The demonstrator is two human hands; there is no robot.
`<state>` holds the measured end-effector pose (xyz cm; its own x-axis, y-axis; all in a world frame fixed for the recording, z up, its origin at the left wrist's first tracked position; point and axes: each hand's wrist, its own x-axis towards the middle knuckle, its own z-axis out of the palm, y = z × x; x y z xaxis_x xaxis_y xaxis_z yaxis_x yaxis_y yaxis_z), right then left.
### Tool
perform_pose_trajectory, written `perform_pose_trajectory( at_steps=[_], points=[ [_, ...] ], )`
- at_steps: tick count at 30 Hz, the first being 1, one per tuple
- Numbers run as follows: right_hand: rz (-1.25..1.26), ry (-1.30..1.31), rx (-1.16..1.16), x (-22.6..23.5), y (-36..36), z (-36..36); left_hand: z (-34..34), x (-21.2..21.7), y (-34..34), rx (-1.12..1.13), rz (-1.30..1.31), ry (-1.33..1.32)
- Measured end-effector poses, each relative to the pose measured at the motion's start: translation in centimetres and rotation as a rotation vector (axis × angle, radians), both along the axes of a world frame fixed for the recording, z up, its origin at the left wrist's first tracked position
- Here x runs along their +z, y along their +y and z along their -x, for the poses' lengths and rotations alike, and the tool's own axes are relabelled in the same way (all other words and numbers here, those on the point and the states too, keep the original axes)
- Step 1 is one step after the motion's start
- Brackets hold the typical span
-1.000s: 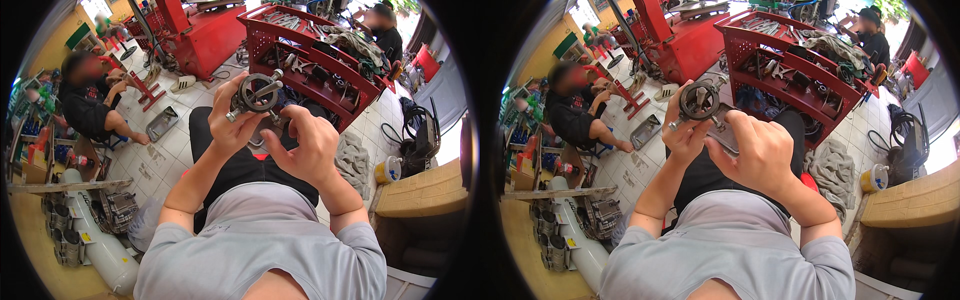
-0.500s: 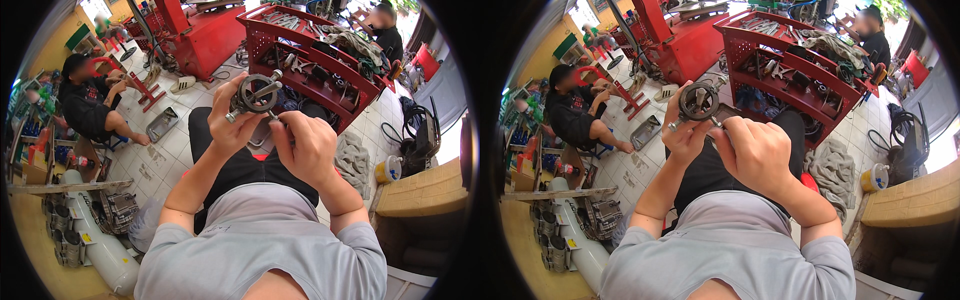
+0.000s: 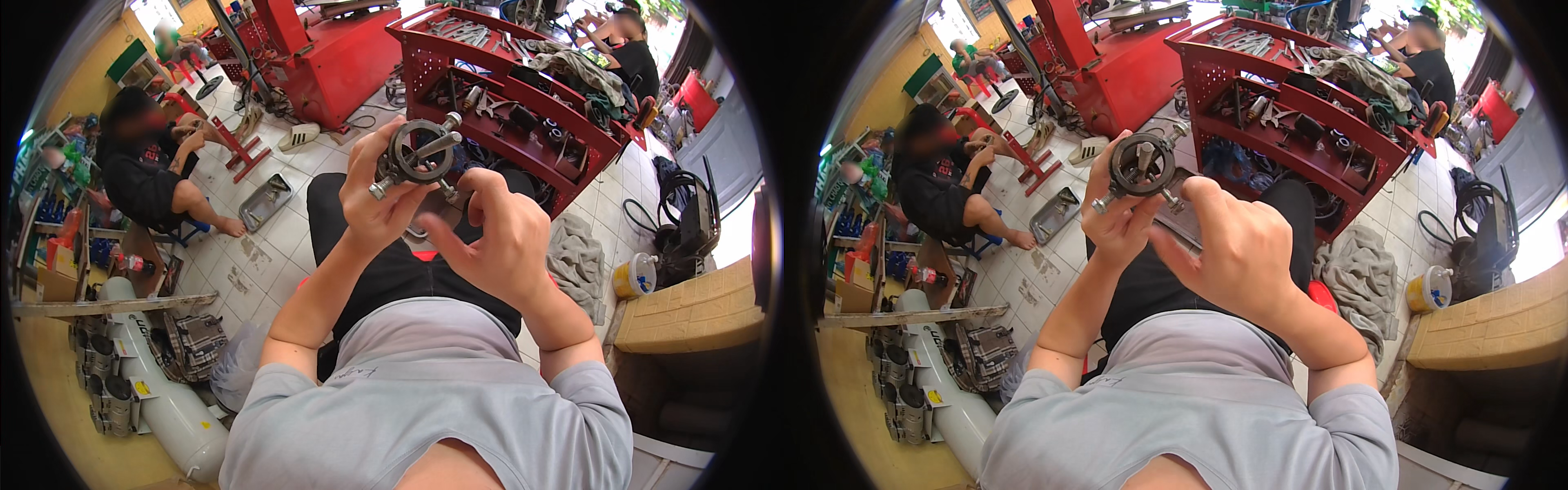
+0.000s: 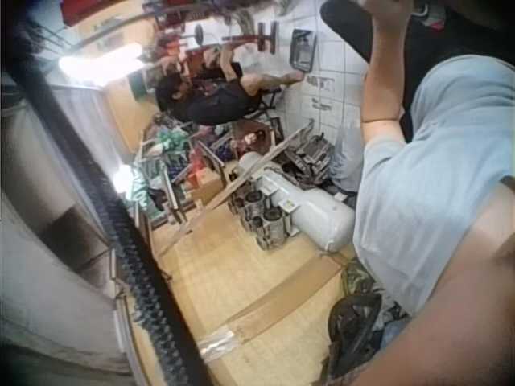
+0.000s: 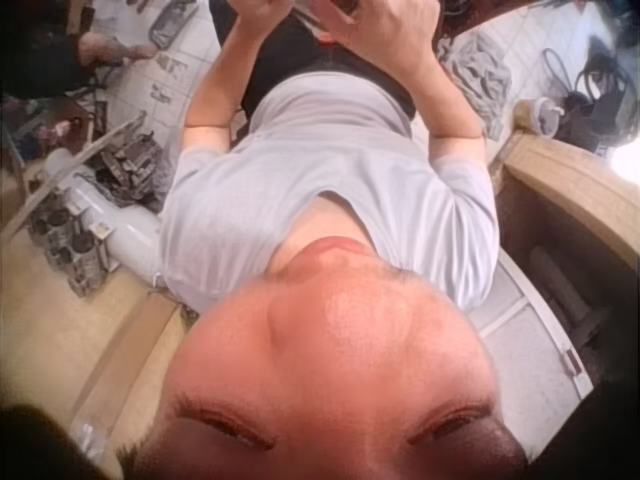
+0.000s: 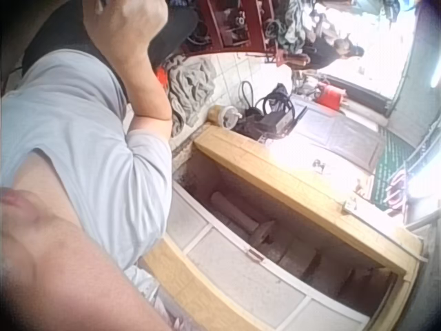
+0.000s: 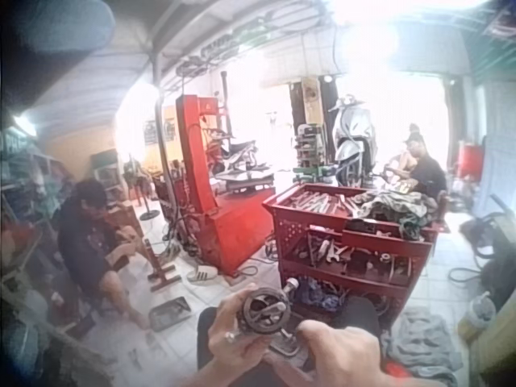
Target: The person assembles a mechanical component, likely a carburetor, by hand. They insert a metal rod into the housing, attach a small ring, and secure it with a nut, tightening it with their fingers.
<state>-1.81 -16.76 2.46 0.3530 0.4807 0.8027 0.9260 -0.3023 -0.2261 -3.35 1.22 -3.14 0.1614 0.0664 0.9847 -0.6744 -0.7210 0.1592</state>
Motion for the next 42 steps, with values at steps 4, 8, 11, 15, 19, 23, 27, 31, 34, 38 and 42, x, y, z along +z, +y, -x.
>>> perform_pose_trajectory(
  at_steps=[4, 8, 11, 15, 19, 23, 27, 31, 34, 38, 42],
  points=[
    [-0.002, -0.041, 0.012, -1.1, 0.1, -0.7, -0.1, -0.1, 0.2, 0.000, -0.013, -0.004],
    [0.019, -0.042, 0.029, -0.3, -0.4, -0.6, -0.1, 0.0, 0.0, -0.005, -0.007, 0.000],
    [-0.024, -0.015, -0.004, -0.3, 0.1, -0.2, -0.1, -0.1, 0.1, 0.010, -0.014, -0.007],
    [0.033, -0.112, 0.018, -1.3, -0.3, -1.3, -0.1, -0.1, 0.2, 0.014, -0.008, -0.009],
    [-0.023, -0.046, 0.019, -0.3, -0.1, -0.5, 0.0, 0.1, 0.0, 0.006, -0.009, -0.002],
    [-0.019, -0.077, 0.015, -1.1, -0.1, -1.1, -0.1, 0.1, 0.1, 0.013, -0.020, -0.014],
    [-0.039, -0.070, 0.038, -0.6, -0.1, -1.0, -0.1, 0.0, 0.0, -0.002, 0.001, -0.007],
    [-0.036, -0.063, 0.007, -0.7, 0.1, -0.7, -0.1, 0.0, 0.0, -0.002, -0.004, -0.011],
    [0.001, -0.103, 0.026, -1.1, 0.0, -1.2, 0.1, 0.0, -0.1, 0.022, -0.016, 0.009],
    [-0.004, -0.054, 0.009, -0.3, 0.0, -0.5, -0.1, 0.1, -0.1, -0.003, -0.016, -0.016],
    [0.001, -0.038, 0.009, -0.9, 0.0, -0.7, -0.1, 0.1, -0.1, 0.029, -0.019, -0.015]
  ],
)
